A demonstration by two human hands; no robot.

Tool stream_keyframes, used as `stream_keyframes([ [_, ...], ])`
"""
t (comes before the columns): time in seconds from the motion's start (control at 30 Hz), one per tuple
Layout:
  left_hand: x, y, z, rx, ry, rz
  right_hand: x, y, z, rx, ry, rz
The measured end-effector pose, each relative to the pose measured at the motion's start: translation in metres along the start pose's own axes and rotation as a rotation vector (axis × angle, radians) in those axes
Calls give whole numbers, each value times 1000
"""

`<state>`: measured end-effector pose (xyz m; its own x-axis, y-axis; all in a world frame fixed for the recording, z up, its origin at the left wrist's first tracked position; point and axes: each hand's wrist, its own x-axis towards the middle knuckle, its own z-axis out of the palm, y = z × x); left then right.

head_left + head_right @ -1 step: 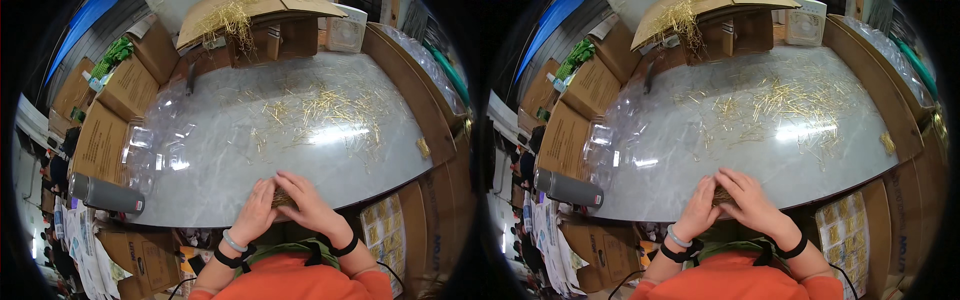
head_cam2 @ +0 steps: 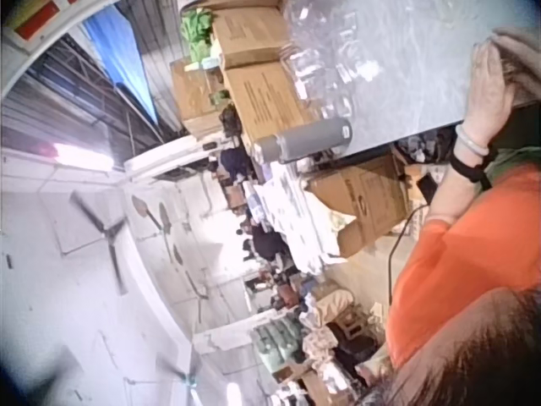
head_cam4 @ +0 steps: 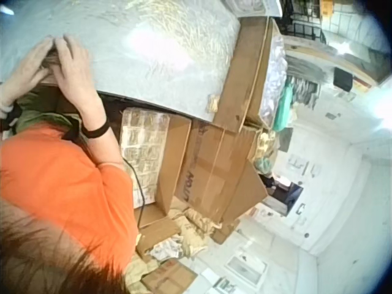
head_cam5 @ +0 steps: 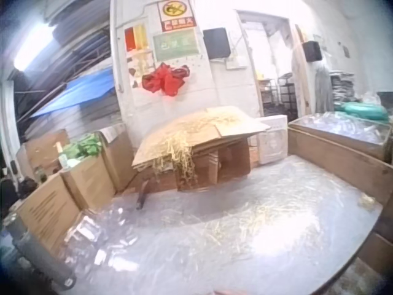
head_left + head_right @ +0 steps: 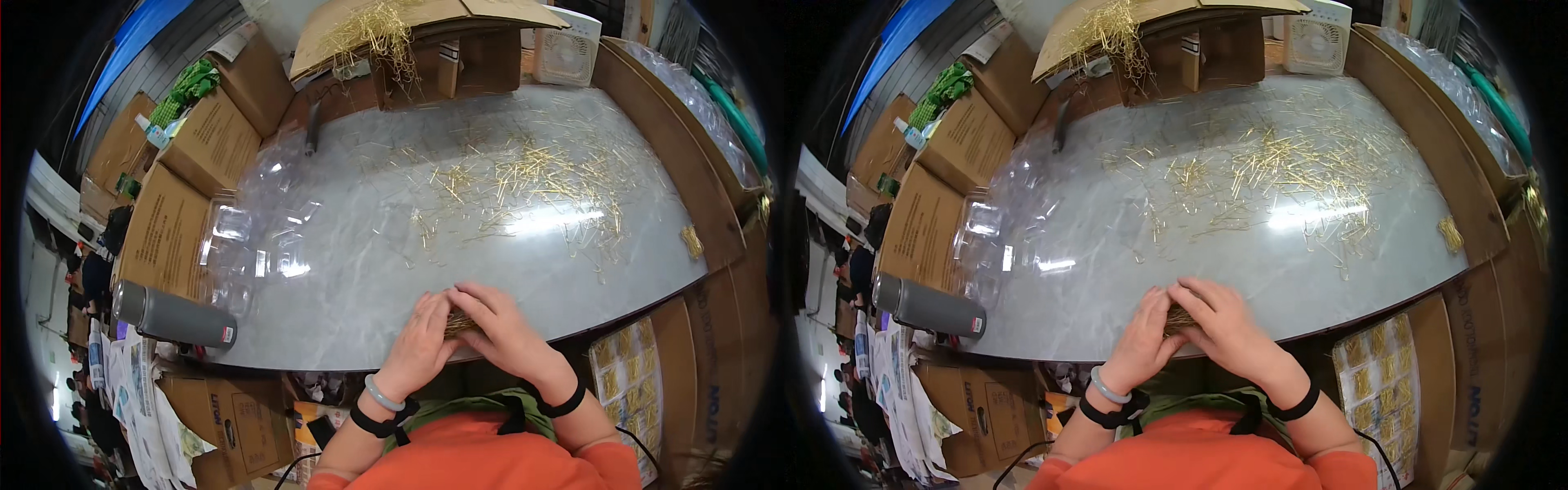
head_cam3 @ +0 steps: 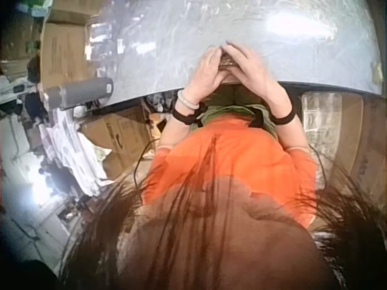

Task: Gather and sort small gold-colored metal pieces into small plastic bags on an assembly table.

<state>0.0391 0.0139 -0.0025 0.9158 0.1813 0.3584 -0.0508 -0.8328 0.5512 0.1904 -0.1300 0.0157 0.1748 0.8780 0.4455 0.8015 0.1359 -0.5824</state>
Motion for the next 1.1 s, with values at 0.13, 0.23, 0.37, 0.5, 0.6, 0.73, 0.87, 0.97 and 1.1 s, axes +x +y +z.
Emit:
stream_keyframes([
  [0.13, 1, 7, -4, -15, -38, -64, -18, -3, 3, -125, 97, 131],
  [0.23, -3, 5, 0, -43, -53, -100, -32, -10, 13, -178, 182, 208],
  [0.37, -2, 2, -3, -126, -51, -77, -23, -22, 11, -274, 141, 178],
  [0.5, 0, 2, -19, -255, -4, -56, -17, -17, 7, -275, -37, 154],
  [0.6, -7, 0, -41, 22, -33, -50, -13, -12, 8, -237, -78, 108],
  [0.73, -18, -7, -52, 194, -39, -187, 2, -4, 7, -119, -154, -18],
  [0.87, -13, -3, -54, 181, -26, -217, 9, -2, 8, -104, -196, -89],
  [0.97, -4, 2, -59, 135, -106, -251, 6, -1, 8, -93, -180, -76],
  [1.1, 2, 2, -54, 86, -164, -268, -1, 0, 12, 4, -151, 70],
])
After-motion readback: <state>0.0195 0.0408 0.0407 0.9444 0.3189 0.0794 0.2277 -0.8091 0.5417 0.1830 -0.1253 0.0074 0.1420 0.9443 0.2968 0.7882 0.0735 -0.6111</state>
